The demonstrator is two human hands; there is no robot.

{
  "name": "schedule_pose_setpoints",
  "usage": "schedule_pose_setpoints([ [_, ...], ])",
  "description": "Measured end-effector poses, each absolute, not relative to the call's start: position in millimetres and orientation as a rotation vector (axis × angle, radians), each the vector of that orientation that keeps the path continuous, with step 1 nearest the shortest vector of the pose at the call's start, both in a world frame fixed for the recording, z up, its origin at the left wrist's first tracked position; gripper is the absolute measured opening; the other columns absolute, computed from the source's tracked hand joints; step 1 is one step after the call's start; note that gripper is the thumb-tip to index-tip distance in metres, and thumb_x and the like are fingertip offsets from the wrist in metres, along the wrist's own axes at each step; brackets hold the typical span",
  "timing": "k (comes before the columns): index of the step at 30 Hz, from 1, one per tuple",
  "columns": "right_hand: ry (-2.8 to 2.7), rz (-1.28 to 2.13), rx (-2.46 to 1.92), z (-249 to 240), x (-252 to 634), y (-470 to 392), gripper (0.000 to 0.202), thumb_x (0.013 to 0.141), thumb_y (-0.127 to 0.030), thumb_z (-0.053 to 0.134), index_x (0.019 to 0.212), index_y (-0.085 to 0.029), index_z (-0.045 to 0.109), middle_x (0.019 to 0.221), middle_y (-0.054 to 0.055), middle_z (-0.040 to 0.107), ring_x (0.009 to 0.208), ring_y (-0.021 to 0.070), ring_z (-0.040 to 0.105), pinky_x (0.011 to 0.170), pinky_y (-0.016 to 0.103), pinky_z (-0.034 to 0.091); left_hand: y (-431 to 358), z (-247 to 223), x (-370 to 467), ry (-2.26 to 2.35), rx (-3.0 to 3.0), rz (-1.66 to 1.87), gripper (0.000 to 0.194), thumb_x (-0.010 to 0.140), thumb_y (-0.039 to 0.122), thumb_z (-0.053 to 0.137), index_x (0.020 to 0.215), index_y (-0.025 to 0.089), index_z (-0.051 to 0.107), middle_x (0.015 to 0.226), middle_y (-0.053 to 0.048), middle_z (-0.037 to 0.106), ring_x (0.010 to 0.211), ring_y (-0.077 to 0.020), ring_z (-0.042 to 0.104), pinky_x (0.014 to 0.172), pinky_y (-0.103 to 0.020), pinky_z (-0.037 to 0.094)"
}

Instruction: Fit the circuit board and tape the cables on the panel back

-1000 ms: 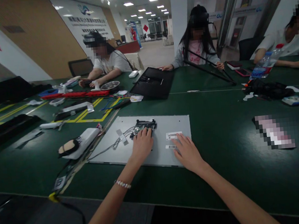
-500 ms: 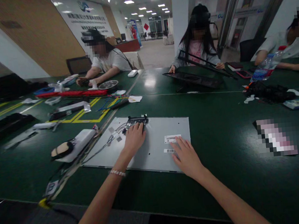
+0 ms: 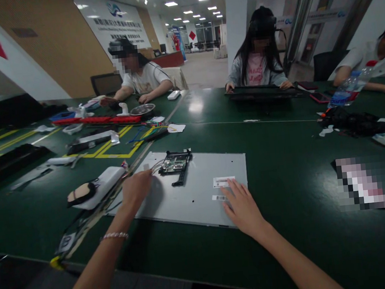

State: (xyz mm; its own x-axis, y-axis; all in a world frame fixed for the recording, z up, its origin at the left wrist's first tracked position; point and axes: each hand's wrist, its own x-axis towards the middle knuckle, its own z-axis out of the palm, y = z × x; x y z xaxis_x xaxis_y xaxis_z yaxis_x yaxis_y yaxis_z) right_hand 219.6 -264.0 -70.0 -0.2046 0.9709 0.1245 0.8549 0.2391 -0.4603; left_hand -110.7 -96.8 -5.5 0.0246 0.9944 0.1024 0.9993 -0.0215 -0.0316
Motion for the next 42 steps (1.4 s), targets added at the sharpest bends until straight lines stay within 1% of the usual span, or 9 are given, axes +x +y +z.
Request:
schedule_pose_setpoints([
  [5, -2.128, 0.394, -1.682, -69, 219, -264, 0.050, 0.097, -0.033, 0.041, 0.145, -0.021, 0.042, 0.158, 0.010, 0.030, 0.147, 0.0261, 0.019, 0.118, 0.050, 0.020, -62, 20, -97, -2.012, -2.066, -0.228, 0.036, 0.098, 0.029, 0.037, 0.112, 0.011, 0.064, 0.096, -0.014, 0.068, 0.086, -0.0237, 0.062, 0.080, -0.036, 0.047],
  [8, -2.142, 0.391, -1.683, -67, 219, -264, 0.050, 0.097, -0.033, 0.042, 0.145, -0.021, 0.043, 0.158, 0.010, 0.029, 0.147, 0.0272, 0.020, 0.117, 0.051, 0.021, -34, 26, -69, -1.865, -2.130, -0.229, 0.036, 0.098, 0.025, 0.037, 0.121, 0.012, 0.062, 0.108, -0.016, 0.068, 0.093, -0.0247, 0.063, 0.082, -0.036, 0.046],
  [17, -2.158, 0.318, -1.670, -69, 219, -262, 0.049, 0.095, -0.031, 0.045, 0.142, -0.019, 0.047, 0.155, 0.013, 0.035, 0.145, 0.0284, 0.024, 0.117, 0.049, 0.023, 13, -24, -15, -1.873, -2.333, -0.025, 0.031, 0.086, 0.015, 0.044, 0.096, 0.011, 0.073, 0.098, -0.021, 0.071, 0.091, -0.0305, 0.068, 0.078, -0.036, 0.049],
  [21, -2.159, 0.311, -1.660, -70, 219, -262, 0.049, 0.096, -0.032, 0.043, 0.143, -0.020, 0.046, 0.155, 0.012, 0.035, 0.145, 0.0283, 0.024, 0.117, 0.051, 0.024, 12, -27, -24, -1.867, -2.360, -0.065, 0.035, 0.090, 0.025, 0.042, 0.108, 0.015, 0.071, 0.106, -0.016, 0.071, 0.098, -0.0286, 0.066, 0.085, -0.034, 0.048],
  [25, -2.169, 0.317, -1.666, -68, 220, -262, 0.049, 0.096, -0.033, 0.041, 0.143, -0.020, 0.045, 0.155, 0.012, 0.034, 0.145, 0.0285, 0.024, 0.117, 0.050, 0.024, 7, -25, -56, -1.982, -2.328, -0.367, 0.041, 0.092, 0.030, 0.041, 0.126, 0.016, 0.061, 0.124, -0.012, 0.065, 0.114, -0.0270, 0.059, 0.099, -0.034, 0.042],
  [29, -2.181, 0.342, -1.676, -66, 221, -263, 0.049, 0.097, -0.034, 0.041, 0.144, -0.020, 0.044, 0.156, 0.012, 0.033, 0.146, 0.0284, 0.023, 0.117, 0.050, 0.023, -3, -26, -109, -2.272, -2.239, -0.692, 0.048, 0.088, 0.024, 0.052, 0.133, 0.007, 0.052, 0.136, -0.015, 0.056, 0.124, -0.0261, 0.049, 0.109, -0.035, 0.031],
  [35, -2.181, 0.388, -1.676, -65, 222, -269, 0.050, 0.095, -0.032, 0.043, 0.144, -0.021, 0.044, 0.156, 0.012, 0.032, 0.147, 0.0301, 0.019, 0.117, 0.053, 0.019, -30, -29, -162, -2.562, -2.223, -0.834, 0.045, 0.087, 0.020, 0.059, 0.126, 0.000, 0.051, 0.121, -0.013, 0.063, 0.108, -0.0189, 0.054, 0.100, -0.029, 0.038],
  [39, -1.907, 0.556, -1.706, -69, 230, -269, 0.051, 0.093, -0.037, 0.046, 0.143, -0.026, 0.044, 0.162, 0.007, 0.015, 0.148, 0.0335, 0.005, 0.115, 0.058, 0.018, -36, -29, -170, -2.720, -2.202, -1.110, 0.034, 0.092, 0.018, 0.053, 0.124, 0.005, 0.051, 0.115, -0.007, 0.064, 0.104, -0.0127, 0.054, 0.097, -0.023, 0.039],
  [42, -1.482, 0.746, -1.675, -74, 241, -264, 0.054, 0.093, -0.042, 0.043, 0.144, -0.025, 0.040, 0.163, 0.007, 0.009, 0.148, 0.0311, 0.011, 0.115, 0.053, 0.025, -34, -26, -170, -2.842, -2.125, -1.322, 0.028, 0.093, 0.014, 0.050, 0.120, 0.005, 0.051, 0.106, -0.005, 0.065, 0.097, -0.0102, 0.055, 0.097, -0.024, 0.041],
])
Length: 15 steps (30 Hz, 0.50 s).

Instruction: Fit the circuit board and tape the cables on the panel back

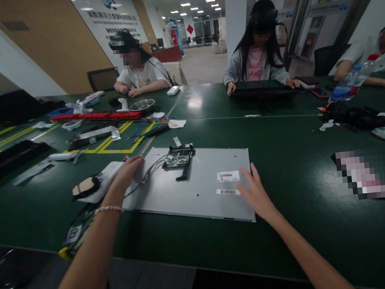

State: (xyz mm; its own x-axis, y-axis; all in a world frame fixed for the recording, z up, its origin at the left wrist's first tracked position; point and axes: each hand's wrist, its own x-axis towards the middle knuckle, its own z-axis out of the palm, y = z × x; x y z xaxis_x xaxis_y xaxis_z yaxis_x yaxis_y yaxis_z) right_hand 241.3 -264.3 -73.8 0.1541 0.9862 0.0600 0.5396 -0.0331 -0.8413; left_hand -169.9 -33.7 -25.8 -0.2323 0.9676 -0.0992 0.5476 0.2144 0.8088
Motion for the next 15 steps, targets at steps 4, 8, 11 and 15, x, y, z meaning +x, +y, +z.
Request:
schedule_pose_setpoints([
  [4, -1.111, 0.972, -1.474, -77, 253, -263, 0.060, 0.092, -0.046, 0.042, 0.149, -0.028, 0.032, 0.157, 0.009, 0.030, 0.143, 0.0286, 0.030, 0.109, 0.051, 0.036, -35, -18, -164, 1.787, 1.237, 0.930, 0.027, 0.092, 0.008, 0.050, 0.119, 0.005, 0.049, 0.096, -0.003, 0.064, 0.088, -0.0079, 0.057, 0.096, -0.025, 0.043],
  [8, -1.007, 1.087, -1.258, -75, 263, -271, 0.066, 0.093, -0.046, 0.040, 0.153, -0.025, 0.021, 0.153, 0.010, 0.039, 0.135, 0.0265, 0.043, 0.105, 0.047, 0.042, -43, -15, -160, 1.730, 1.139, 0.967, 0.024, 0.095, 0.010, 0.043, 0.117, 0.004, 0.048, 0.098, -0.008, 0.065, 0.089, -0.0089, 0.059, 0.094, -0.025, 0.045],
  [11, -0.910, 1.103, -1.227, -72, 272, -280, 0.068, 0.092, -0.048, 0.041, 0.152, -0.023, 0.022, 0.152, 0.010, 0.039, 0.137, 0.0258, 0.042, 0.106, 0.045, 0.042, -49, -19, -158, 1.712, 1.090, 0.969, 0.024, 0.097, 0.013, 0.038, 0.117, 0.004, 0.047, 0.103, -0.012, 0.065, 0.093, -0.0105, 0.060, 0.093, -0.026, 0.046],
  [15, -0.819, 1.074, -1.270, -69, 286, -293, 0.071, 0.089, -0.053, 0.044, 0.151, -0.023, 0.027, 0.150, 0.011, 0.042, 0.137, 0.0270, 0.042, 0.107, 0.045, 0.042, -57, -23, -149, 1.710, 1.052, 0.965, 0.024, 0.097, 0.018, 0.039, 0.117, 0.007, 0.048, 0.110, -0.014, 0.066, 0.099, -0.0129, 0.062, 0.093, -0.028, 0.047],
])
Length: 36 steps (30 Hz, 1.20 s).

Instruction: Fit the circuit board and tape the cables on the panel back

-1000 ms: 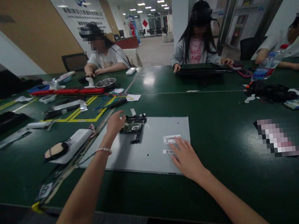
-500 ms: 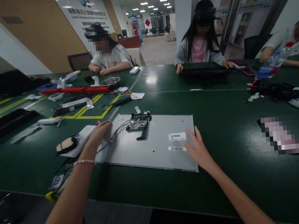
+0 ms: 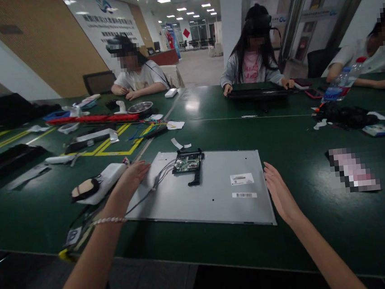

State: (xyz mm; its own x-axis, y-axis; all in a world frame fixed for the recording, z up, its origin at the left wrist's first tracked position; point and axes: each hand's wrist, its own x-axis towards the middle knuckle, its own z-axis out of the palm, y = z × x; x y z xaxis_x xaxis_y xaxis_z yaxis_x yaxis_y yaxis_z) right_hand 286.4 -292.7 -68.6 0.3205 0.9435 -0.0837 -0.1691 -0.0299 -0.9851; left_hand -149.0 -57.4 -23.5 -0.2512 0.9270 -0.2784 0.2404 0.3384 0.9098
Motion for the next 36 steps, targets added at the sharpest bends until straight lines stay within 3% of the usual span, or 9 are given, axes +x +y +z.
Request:
schedule_pose_setpoints([
  [9, -0.755, 0.999, -1.393, -72, 337, -317, 0.072, 0.084, -0.060, 0.053, 0.146, -0.028, 0.037, 0.156, 0.010, 0.033, 0.140, 0.0278, 0.036, 0.112, 0.047, 0.034, -89, -28, -108, 1.591, 0.987, 1.012, 0.021, 0.086, 0.021, 0.050, 0.105, 0.018, 0.058, 0.109, -0.011, 0.068, 0.107, -0.0175, 0.065, 0.092, -0.029, 0.052],
  [18, -0.729, 0.833, -1.567, -81, 379, -332, 0.069, 0.085, -0.059, 0.049, 0.146, -0.028, 0.037, 0.154, 0.012, 0.037, 0.138, 0.0284, 0.040, 0.112, 0.045, 0.036, -126, -32, -58, 1.463, 0.975, 1.047, 0.034, 0.073, 0.025, 0.066, 0.106, 0.022, 0.059, 0.110, -0.008, 0.069, 0.122, -0.0203, 0.057, 0.111, -0.034, 0.039],
  [21, -0.753, 0.747, -1.650, -81, 385, -340, 0.067, 0.085, -0.059, 0.051, 0.145, -0.033, 0.038, 0.154, 0.008, 0.036, 0.138, 0.0287, 0.040, 0.111, 0.046, 0.037, -137, -34, -44, 1.476, 1.024, 1.018, 0.039, 0.074, 0.028, 0.065, 0.112, 0.021, 0.059, 0.113, -0.008, 0.068, 0.121, -0.0209, 0.058, 0.108, -0.034, 0.042],
  [26, -0.763, 0.625, -1.759, -87, 397, -346, 0.072, 0.083, -0.055, 0.053, 0.147, -0.029, 0.036, 0.155, 0.010, 0.034, 0.138, 0.0323, 0.038, 0.110, 0.050, 0.036, -154, -40, -27, 1.496, 1.226, 0.954, 0.046, 0.080, 0.040, 0.059, 0.123, 0.023, 0.056, 0.122, -0.009, 0.064, 0.120, -0.0233, 0.058, 0.101, -0.036, 0.047],
  [32, -0.947, 0.415, -1.868, -99, 410, -351, 0.070, 0.083, -0.051, 0.054, 0.146, -0.024, 0.039, 0.148, 0.014, 0.042, 0.132, 0.0354, 0.045, 0.105, 0.055, 0.038, -174, -41, -4, 1.528, 1.341, 0.917, 0.045, 0.081, 0.041, 0.058, 0.124, 0.027, 0.055, 0.139, -0.008, 0.053, 0.131, -0.0247, 0.048, 0.109, -0.037, 0.038],
  [36, -1.118, 0.259, -1.987, -102, 408, -354, 0.068, 0.084, -0.049, 0.051, 0.145, -0.020, 0.039, 0.149, 0.016, 0.039, 0.135, 0.0360, 0.039, 0.106, 0.057, 0.033, -185, -44, 8, 1.500, 1.475, 0.875, 0.045, 0.083, 0.041, 0.055, 0.127, 0.031, 0.053, 0.142, -0.005, 0.050, 0.136, -0.0228, 0.043, 0.112, -0.035, 0.034],
])
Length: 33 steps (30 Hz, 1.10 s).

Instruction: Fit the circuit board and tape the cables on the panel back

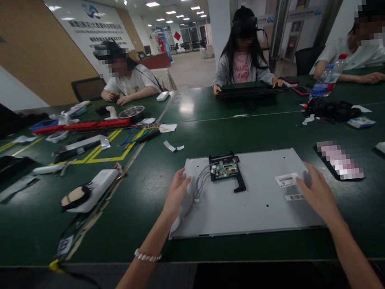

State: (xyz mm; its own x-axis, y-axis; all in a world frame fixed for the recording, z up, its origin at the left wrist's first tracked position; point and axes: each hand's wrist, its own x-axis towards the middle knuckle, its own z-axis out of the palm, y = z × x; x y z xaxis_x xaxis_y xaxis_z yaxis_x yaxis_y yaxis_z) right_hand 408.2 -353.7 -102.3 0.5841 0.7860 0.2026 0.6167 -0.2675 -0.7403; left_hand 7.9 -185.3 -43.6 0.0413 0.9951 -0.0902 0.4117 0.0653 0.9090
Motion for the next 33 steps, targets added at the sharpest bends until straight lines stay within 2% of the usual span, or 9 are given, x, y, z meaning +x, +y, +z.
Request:
schedule_pose_setpoints([
  [4, -1.265, 0.144, -2.060, -108, 405, -353, 0.066, 0.085, -0.045, 0.049, 0.144, -0.017, 0.040, 0.152, 0.019, 0.033, 0.140, 0.0363, 0.030, 0.108, 0.057, 0.030, -191, -53, 14, 1.514, 1.638, 0.872, 0.049, 0.082, 0.041, 0.055, 0.130, 0.029, 0.052, 0.146, -0.007, 0.045, 0.139, -0.0242, 0.037, 0.116, -0.038, 0.027],
  [7, -1.318, 0.088, -2.083, -113, 406, -354, 0.063, 0.087, -0.043, 0.046, 0.143, -0.016, 0.042, 0.153, 0.019, 0.032, 0.139, 0.0369, 0.031, 0.107, 0.057, 0.031, -193, -61, 16, 1.507, 1.733, 0.871, 0.051, 0.083, 0.039, 0.055, 0.132, 0.028, 0.050, 0.145, -0.009, 0.043, 0.139, -0.0238, 0.036, 0.118, -0.038, 0.023],
  [14, -1.458, -0.161, -2.220, -118, 403, -354, 0.050, 0.092, -0.038, 0.035, 0.136, -0.016, 0.050, 0.148, 0.018, 0.042, 0.140, 0.0391, 0.029, 0.108, 0.066, 0.021, -197, -71, 20, 1.510, 1.958, 0.703, 0.056, 0.086, 0.043, 0.051, 0.137, 0.021, 0.044, 0.154, -0.013, 0.028, 0.144, -0.0282, 0.026, 0.117, -0.046, 0.022],
  [22, -1.693, -0.089, -2.135, -121, 395, -352, 0.054, 0.095, -0.044, 0.032, 0.139, -0.018, 0.048, 0.148, 0.015, 0.044, 0.140, 0.0355, 0.032, 0.108, 0.060, 0.030, -218, -70, 33, 1.455, 2.146, 0.539, 0.057, 0.089, 0.043, 0.051, 0.142, 0.023, 0.040, 0.158, -0.014, 0.018, 0.145, -0.0337, 0.021, 0.114, -0.054, 0.025],
  [26, -1.769, -0.073, -2.135, -124, 395, -354, 0.055, 0.096, -0.046, 0.031, 0.141, -0.017, 0.047, 0.148, 0.016, 0.044, 0.139, 0.0345, 0.034, 0.108, 0.058, 0.031, -185, -61, 30, 1.446, 2.346, 0.640, 0.057, 0.090, 0.042, 0.051, 0.141, 0.019, 0.040, 0.159, -0.016, 0.012, 0.147, -0.0348, 0.013, 0.115, -0.054, 0.024],
  [28, -1.769, -0.089, -2.151, -124, 394, -354, 0.056, 0.096, -0.045, 0.031, 0.141, -0.016, 0.047, 0.148, 0.017, 0.044, 0.139, 0.0346, 0.034, 0.108, 0.058, 0.031, -153, -53, 28, 1.497, 2.490, 0.735, 0.057, 0.089, 0.038, 0.052, 0.141, 0.017, 0.040, 0.159, -0.015, 0.015, 0.148, -0.0350, 0.007, 0.116, -0.056, 0.020],
  [29, -1.768, -0.095, -2.158, -124, 394, -354, 0.055, 0.097, -0.045, 0.031, 0.141, -0.015, 0.047, 0.148, 0.017, 0.044, 0.139, 0.0347, 0.034, 0.108, 0.058, 0.031, -137, -49, 28, 1.514, 2.529, 0.756, 0.056, 0.089, 0.036, 0.051, 0.140, 0.017, 0.041, 0.157, -0.016, 0.022, 0.148, -0.0344, 0.009, 0.117, -0.056, 0.020],
  [31, -1.767, -0.101, -2.164, -123, 393, -354, 0.055, 0.097, -0.044, 0.031, 0.140, -0.014, 0.048, 0.148, 0.018, 0.044, 0.139, 0.0347, 0.034, 0.108, 0.058, 0.031, -113, -42, 32, 1.449, 2.564, 0.743, 0.052, 0.091, 0.033, 0.048, 0.139, 0.014, 0.042, 0.149, -0.017, 0.037, 0.145, -0.0313, 0.021, 0.117, -0.052, 0.022],
  [33, -1.762, -0.103, -2.167, -123, 392, -354, 0.054, 0.097, -0.043, 0.032, 0.138, -0.013, 0.049, 0.148, 0.018, 0.044, 0.139, 0.0346, 0.035, 0.108, 0.058, 0.031, -106, -37, 43, 1.270, 2.604, 0.701, 0.054, 0.092, 0.035, 0.045, 0.141, 0.014, 0.039, 0.148, -0.016, 0.040, 0.144, -0.0283, 0.026, 0.118, -0.048, 0.024],
])
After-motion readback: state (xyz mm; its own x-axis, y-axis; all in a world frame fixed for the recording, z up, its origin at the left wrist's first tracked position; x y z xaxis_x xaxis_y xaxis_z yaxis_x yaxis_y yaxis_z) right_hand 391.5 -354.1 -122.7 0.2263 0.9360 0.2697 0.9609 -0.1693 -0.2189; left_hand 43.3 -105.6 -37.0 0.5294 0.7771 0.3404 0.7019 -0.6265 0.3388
